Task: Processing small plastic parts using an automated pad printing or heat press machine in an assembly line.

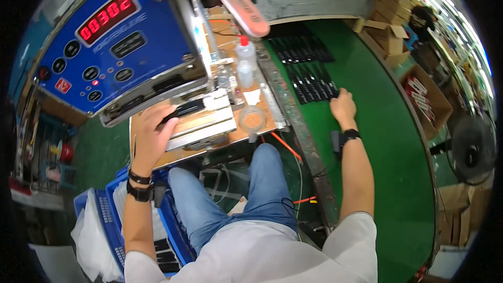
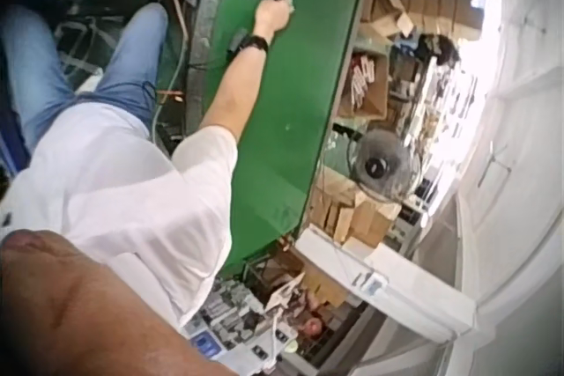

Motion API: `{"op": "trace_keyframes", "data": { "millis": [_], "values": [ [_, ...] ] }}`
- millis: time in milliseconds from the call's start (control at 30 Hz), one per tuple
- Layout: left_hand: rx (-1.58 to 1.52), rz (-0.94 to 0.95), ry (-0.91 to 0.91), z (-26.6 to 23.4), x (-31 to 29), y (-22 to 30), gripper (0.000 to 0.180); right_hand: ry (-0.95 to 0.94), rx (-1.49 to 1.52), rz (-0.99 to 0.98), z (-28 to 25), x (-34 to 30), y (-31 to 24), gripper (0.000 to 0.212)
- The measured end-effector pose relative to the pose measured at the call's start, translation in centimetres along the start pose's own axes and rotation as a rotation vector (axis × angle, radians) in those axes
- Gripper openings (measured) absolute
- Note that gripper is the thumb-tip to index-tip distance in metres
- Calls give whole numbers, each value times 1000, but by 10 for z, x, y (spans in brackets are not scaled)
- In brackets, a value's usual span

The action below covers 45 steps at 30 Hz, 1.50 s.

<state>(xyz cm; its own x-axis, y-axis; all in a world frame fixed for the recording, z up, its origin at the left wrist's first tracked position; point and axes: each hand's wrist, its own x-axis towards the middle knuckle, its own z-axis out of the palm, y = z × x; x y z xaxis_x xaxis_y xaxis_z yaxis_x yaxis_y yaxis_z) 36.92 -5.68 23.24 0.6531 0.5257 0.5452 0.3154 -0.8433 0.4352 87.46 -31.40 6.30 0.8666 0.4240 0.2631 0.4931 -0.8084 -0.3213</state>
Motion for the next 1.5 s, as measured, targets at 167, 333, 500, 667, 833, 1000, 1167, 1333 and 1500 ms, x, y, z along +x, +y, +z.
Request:
{"op": "trace_keyframes", "data": {
  "millis": [167, 333, 500, 667, 833, 1000, 1167, 1333, 1500],
  "values": [
    [129, 78, -33, 10, -1, 0, 33, -86, 33, -29, 10, 18, 19, 51],
    [356, 164, 43, -20, -39, 13, 37, -162, 117, -49, 15, 19, 5, 54],
    [248, -255, 302, -54, -176, -57, 37, -148, 174, -224, 22, 45, 56, 61],
    [324, -910, 643, -99, -393, -136, 25, -279, 190, -165, 17, 72, 81, 64],
    [610, -1497, 586, -155, -644, -142, 32, -251, 238, -94, 1, 58, 49, 56],
    [675, -1700, 459, -158, -713, -155, 32, -269, 471, 97, -13, 42, 32, 52],
    [676, -1756, 398, -169, -709, -141, 30, -285, 497, -193, -41, 13, -29, 48],
    [436, -1776, 426, -175, -717, -124, 31, -365, 536, -339, -66, -3, -82, 45],
    [600, -1391, 467, -175, -735, -110, 23, -538, 682, -520, -79, -37, -148, 41]
  ]
}}
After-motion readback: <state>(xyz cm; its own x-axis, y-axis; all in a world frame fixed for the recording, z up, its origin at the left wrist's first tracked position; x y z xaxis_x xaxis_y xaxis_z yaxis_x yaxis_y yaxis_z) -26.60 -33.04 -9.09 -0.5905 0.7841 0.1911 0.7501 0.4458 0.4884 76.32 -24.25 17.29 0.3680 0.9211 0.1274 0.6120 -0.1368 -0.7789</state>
